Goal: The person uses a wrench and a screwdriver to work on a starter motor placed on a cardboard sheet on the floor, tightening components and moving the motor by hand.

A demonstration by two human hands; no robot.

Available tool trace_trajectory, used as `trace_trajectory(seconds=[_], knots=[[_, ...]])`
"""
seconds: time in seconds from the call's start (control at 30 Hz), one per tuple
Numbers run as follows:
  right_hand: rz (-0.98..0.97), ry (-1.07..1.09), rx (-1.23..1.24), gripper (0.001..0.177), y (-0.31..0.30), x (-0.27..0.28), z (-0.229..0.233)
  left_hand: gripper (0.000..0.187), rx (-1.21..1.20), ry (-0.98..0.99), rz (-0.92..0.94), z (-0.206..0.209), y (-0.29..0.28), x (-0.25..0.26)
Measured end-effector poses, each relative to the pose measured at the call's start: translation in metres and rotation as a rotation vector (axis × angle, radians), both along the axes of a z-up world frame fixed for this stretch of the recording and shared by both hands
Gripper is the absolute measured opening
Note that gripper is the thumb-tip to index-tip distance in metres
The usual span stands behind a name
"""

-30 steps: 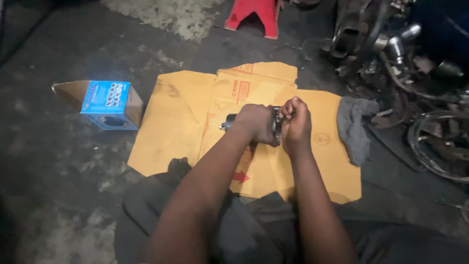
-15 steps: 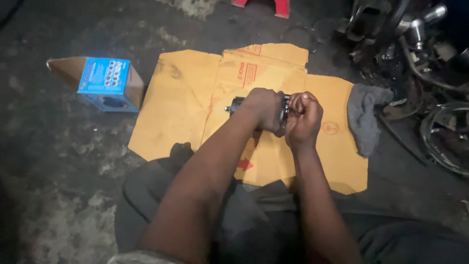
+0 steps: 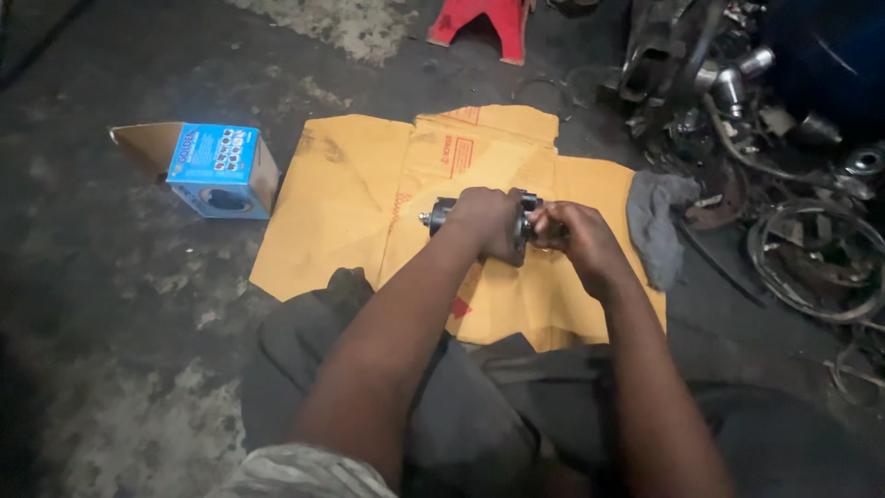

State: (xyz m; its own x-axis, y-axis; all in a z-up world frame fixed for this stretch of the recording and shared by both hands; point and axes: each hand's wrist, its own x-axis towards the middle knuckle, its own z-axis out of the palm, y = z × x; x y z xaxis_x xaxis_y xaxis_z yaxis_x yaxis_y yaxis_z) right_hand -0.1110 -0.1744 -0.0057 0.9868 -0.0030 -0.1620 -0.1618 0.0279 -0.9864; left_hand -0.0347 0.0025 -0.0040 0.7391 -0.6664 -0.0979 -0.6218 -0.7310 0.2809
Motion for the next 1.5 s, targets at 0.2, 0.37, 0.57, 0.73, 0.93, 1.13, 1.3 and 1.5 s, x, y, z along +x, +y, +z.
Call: trace_trajectory(seconds=[0.2, 0.37, 0.57, 0.73, 0.93, 1.13, 1.3, 1.5], knots=[[0.06, 0.299, -0.134, 0.044, -0.006, 0.018, 0.025, 0.07, -0.079, -0.12, 0.0, -0.016, -0.001, 0.001], [-0.055, -0.085, -0.278, 0.021, 0.011, 0.019, 0.011, 0.07, 0.034, 0.11, 0.053, 0.003, -0.003, 0.008], [-0.197, -0.349, 0.124, 0.021, 0.019, 0.05, -0.025, 0.082, 0.006, 0.07, 0.107, 0.013, 0.0, 0.013], [-0.23, -0.431, 0.218, 0.022, 0.022, 0.073, -0.047, 0.09, -0.071, -0.122, 0.19, -0.004, 0.004, 0.0], [-0.318, -0.394, 0.234, 0.025, 0.047, 0.062, -0.046, 0.061, -0.056, -0.196, 0.12, -0.03, 0.003, 0.006], [-0.265, -0.54, 0.502, 0.019, 0.052, 0.07, -0.048, 0.063, -0.025, -0.121, 0.037, -0.021, 0.005, 0.017], [-0.28, -0.486, 0.777, 0.029, 0.046, 0.068, -0.048, 0.064, 0.016, -0.067, -0.019, -0.013, 0.004, 0.025], [-0.28, -0.566, 0.577, 0.027, 0.053, 0.067, -0.075, 0.08, 0.142, 0.061, -0.054, -0.008, 0.003, 0.032]])
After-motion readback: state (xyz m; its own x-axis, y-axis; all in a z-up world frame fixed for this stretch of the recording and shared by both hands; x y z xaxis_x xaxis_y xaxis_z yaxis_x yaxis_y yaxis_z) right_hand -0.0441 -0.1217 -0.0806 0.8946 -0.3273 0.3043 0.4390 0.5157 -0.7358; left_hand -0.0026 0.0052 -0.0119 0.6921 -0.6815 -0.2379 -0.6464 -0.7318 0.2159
